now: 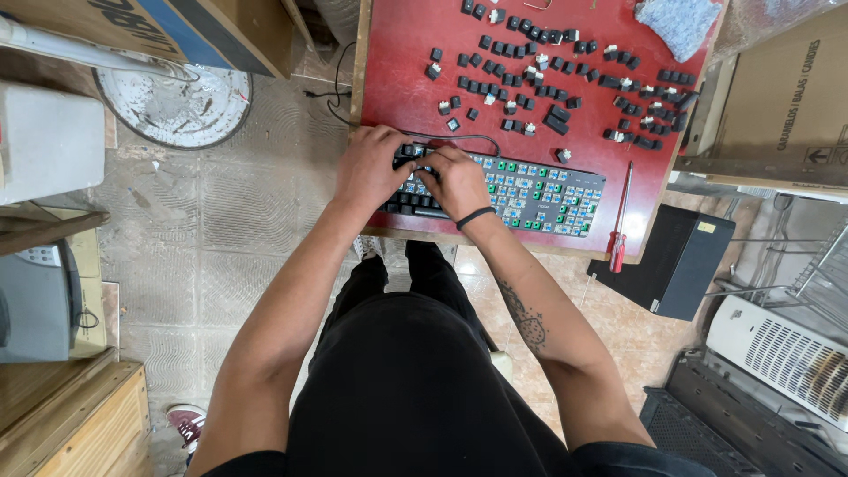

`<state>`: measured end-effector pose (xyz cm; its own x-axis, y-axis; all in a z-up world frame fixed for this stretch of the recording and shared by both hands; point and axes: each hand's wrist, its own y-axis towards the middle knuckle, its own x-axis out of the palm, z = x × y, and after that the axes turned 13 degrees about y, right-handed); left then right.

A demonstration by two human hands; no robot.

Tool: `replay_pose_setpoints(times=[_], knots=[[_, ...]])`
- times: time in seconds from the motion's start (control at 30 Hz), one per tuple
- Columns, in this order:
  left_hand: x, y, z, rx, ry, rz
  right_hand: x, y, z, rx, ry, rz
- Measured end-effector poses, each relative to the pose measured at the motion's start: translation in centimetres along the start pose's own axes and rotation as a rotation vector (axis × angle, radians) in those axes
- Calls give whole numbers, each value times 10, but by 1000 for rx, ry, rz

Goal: The person assembles a mechanical keyboard by inserting individual keycaps into the keyboard base. They pick up keycaps from a red table and place them into the corresponding switch positions on the keyboard, working systematically across the layout.

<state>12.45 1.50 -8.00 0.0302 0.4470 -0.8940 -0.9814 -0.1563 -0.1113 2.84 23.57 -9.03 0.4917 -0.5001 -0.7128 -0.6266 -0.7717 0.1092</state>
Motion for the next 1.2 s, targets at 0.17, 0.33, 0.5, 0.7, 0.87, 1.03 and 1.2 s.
replay_pose_setpoints(times=[0.17, 0.33, 0.5, 0.7, 0.87, 1.03, 1.2], knots=[[6, 2, -4, 13, 8, -6, 3, 3, 1, 39, 27, -2], [-14, -1, 5, -2, -8, -38, 4, 7, 2, 75, -39, -53], [-17, -3, 8, -10, 25, -40, 9, 11, -1, 121, -143, -80], [-27, -1, 6, 14, -59, -57, -3, 11, -3, 135, -105, -89], [-31, -4, 16, 11, -46, -31, -35, -1, -6, 191, 58, 116], [-30, 2, 28, -45, 49, -40, -72, -7, 2, 217, 104, 191], [-27, -2, 29, -32, 94, -15, -91, -13, 15, 284, 162, 202]])
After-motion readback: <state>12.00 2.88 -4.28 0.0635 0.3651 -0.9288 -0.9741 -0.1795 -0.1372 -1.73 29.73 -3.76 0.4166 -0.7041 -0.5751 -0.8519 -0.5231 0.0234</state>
